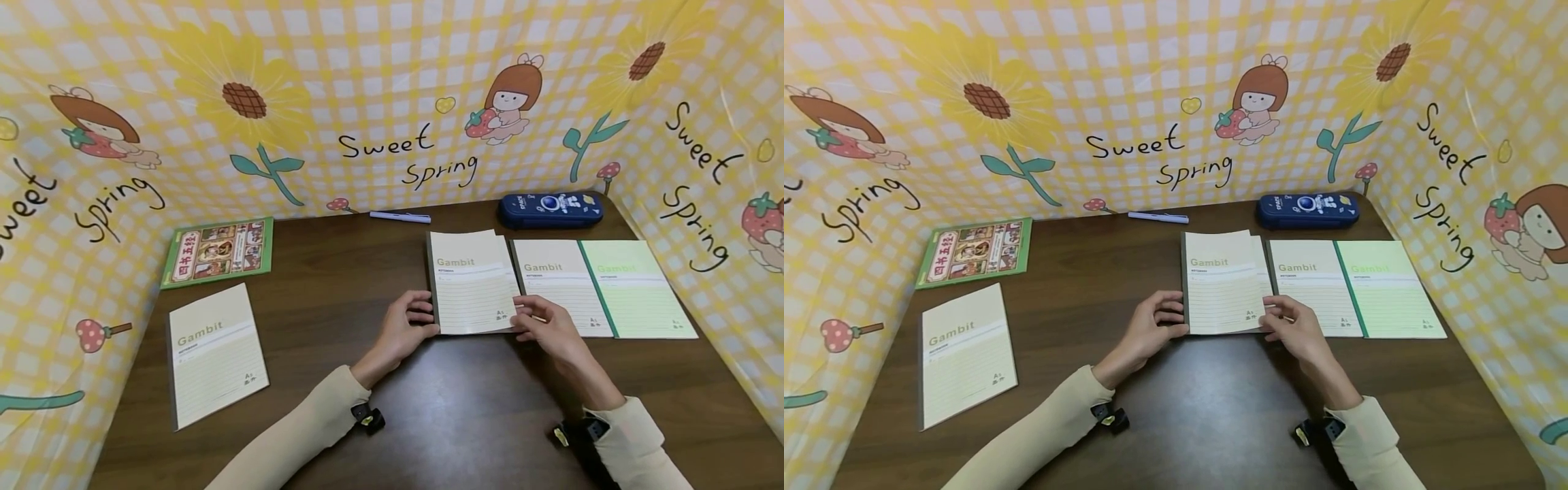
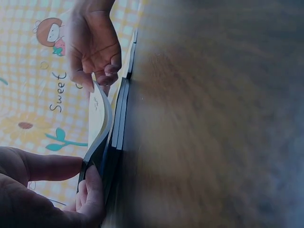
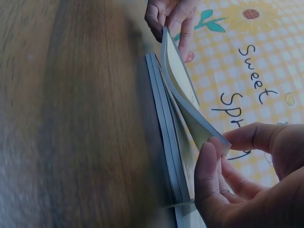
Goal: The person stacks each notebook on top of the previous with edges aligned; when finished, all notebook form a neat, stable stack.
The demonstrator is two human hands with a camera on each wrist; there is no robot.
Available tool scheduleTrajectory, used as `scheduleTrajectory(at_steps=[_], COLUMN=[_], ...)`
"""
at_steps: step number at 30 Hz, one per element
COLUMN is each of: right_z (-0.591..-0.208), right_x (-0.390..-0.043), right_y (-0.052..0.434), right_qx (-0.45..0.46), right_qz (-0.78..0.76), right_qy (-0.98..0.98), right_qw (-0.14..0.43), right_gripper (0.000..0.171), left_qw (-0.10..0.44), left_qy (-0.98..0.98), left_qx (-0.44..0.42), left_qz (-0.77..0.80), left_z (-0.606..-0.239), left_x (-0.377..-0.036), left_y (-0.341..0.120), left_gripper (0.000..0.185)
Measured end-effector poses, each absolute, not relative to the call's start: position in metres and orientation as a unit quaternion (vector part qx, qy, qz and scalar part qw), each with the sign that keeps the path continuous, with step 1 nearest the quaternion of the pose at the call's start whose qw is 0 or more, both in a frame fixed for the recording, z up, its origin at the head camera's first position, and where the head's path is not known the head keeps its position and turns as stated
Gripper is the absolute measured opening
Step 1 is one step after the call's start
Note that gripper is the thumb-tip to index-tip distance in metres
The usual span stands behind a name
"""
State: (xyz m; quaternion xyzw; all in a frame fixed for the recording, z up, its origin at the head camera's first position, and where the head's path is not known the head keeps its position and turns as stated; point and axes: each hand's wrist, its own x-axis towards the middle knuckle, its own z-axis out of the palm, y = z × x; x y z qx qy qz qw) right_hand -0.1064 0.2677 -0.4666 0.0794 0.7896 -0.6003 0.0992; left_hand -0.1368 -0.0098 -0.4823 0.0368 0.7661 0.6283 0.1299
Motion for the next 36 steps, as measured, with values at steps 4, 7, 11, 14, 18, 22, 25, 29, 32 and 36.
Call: scheduleTrajectory(at_steps=[4,7,11,14,18,22,25,29,32,36], right_z=[-0.468,-0.469,-0.47,-0.471,-0.472,-0.472,-0.473,-0.473,-0.474,-0.475], right_x=[-0.106,-0.107,-0.108,-0.109,-0.11,-0.108,-0.107,-0.106,-0.105,-0.104], right_y=[0.272,0.275,0.279,0.282,0.285,0.288,0.289,0.292,0.293,0.294], right_qx=[0.09,0.095,0.099,0.105,0.111,0.114,0.115,0.109,0.102,0.093], right_qz=[-0.596,-0.594,-0.592,-0.589,-0.584,-0.59,-0.593,-0.586,-0.575,-0.554], right_qy=[0.792,0.793,0.794,0.795,0.798,0.794,0.791,0.797,0.807,0.823], right_qw=[0.099,0.1,0.101,0.102,0.101,0.097,0.096,0.094,0.092,0.086], right_gripper=[0.046,0.047,0.048,0.049,0.049,0.049,0.05,0.049,0.048,0.046], left_qw=[0.135,0.138,0.135,0.133,0.134,0.135,0.138,0.146,0.152,0.153], left_qy=[0.765,0.767,0.771,0.77,0.77,0.773,0.775,0.774,0.774,0.777], left_qx=[0.039,0.043,0.049,0.051,0.051,0.056,0.056,0.052,0.05,0.054], left_qz=[0.628,0.624,0.621,0.622,0.622,0.617,0.614,0.613,0.612,0.609], left_z=[-0.484,-0.485,-0.485,-0.484,-0.483,-0.486,-0.488,-0.489,-0.488,-0.487], left_x=[-0.139,-0.14,-0.143,-0.143,-0.143,-0.143,-0.143,-0.142,-0.142,-0.142], left_y=[-0.005,-0.002,0.001,0.004,0.008,0.011,0.013,0.013,0.014,0.014], left_gripper=[0.059,0.059,0.059,0.058,0.058,0.057,0.057,0.059,0.06,0.06])
